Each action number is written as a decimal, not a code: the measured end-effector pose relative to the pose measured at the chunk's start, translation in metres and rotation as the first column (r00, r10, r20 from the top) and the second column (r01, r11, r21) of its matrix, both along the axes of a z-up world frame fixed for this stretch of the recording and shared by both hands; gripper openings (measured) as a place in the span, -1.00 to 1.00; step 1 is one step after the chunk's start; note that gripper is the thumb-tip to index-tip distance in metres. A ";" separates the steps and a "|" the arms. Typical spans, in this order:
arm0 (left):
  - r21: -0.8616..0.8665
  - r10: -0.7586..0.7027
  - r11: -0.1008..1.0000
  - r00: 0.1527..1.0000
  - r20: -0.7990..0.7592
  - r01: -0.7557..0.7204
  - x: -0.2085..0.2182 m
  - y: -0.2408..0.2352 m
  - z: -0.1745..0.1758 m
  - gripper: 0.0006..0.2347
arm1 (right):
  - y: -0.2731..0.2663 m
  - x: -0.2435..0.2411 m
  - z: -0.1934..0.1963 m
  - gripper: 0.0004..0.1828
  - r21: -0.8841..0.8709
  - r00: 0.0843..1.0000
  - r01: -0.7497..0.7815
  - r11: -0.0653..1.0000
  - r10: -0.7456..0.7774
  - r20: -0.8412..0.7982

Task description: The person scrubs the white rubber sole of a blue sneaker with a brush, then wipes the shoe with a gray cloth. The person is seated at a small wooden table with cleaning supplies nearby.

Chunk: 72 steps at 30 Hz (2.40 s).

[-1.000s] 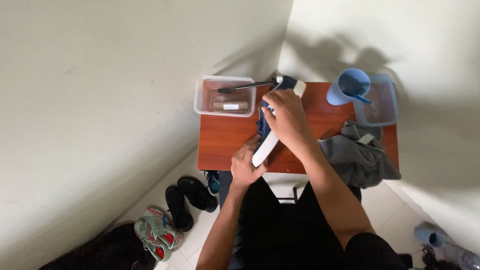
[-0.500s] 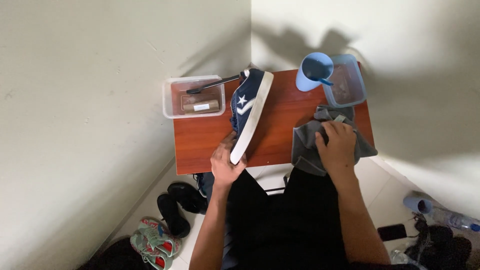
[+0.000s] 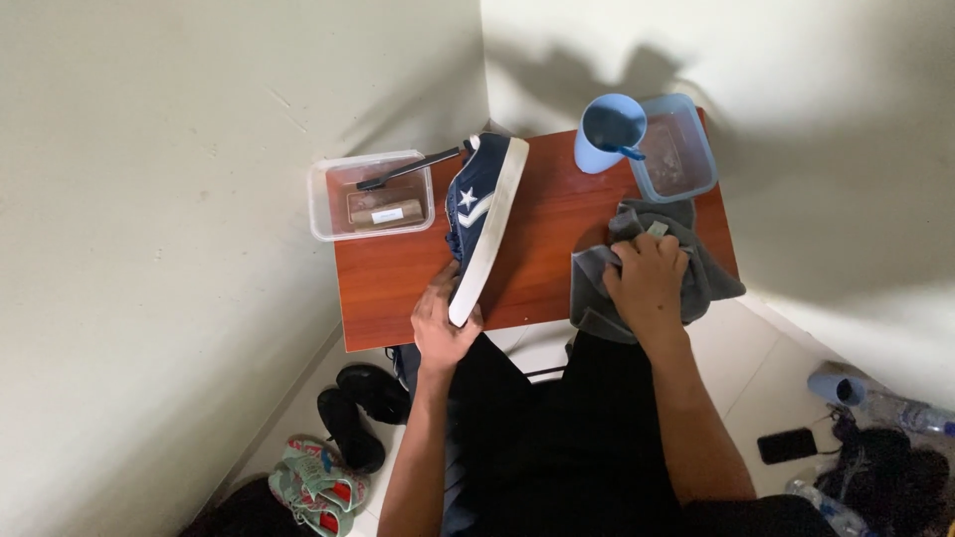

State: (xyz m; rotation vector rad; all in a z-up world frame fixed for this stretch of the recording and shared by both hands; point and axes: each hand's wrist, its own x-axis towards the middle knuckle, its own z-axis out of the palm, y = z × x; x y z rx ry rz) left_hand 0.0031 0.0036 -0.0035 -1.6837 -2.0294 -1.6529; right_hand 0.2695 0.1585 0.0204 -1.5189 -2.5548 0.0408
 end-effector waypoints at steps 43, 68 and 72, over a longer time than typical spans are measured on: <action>0.029 -0.060 0.998 0.993 0.103 0.057 -0.004 -0.007 0.002 -0.71 | -0.052 -0.083 0.058 -0.89 -0.202 0.510 -0.076 0.976 -0.136 -0.849; -0.048 0.008 0.999 0.992 -0.123 -0.014 -0.003 -0.008 0.007 -0.70 | -0.109 -0.157 0.007 -0.92 0.463 0.501 -0.566 0.682 0.730 -0.465; -0.092 -0.030 0.996 0.994 -0.101 0.021 -0.008 -0.011 0.021 -0.72 | -0.105 -0.157 0.022 -0.96 0.453 0.527 -0.530 0.716 0.697 -0.486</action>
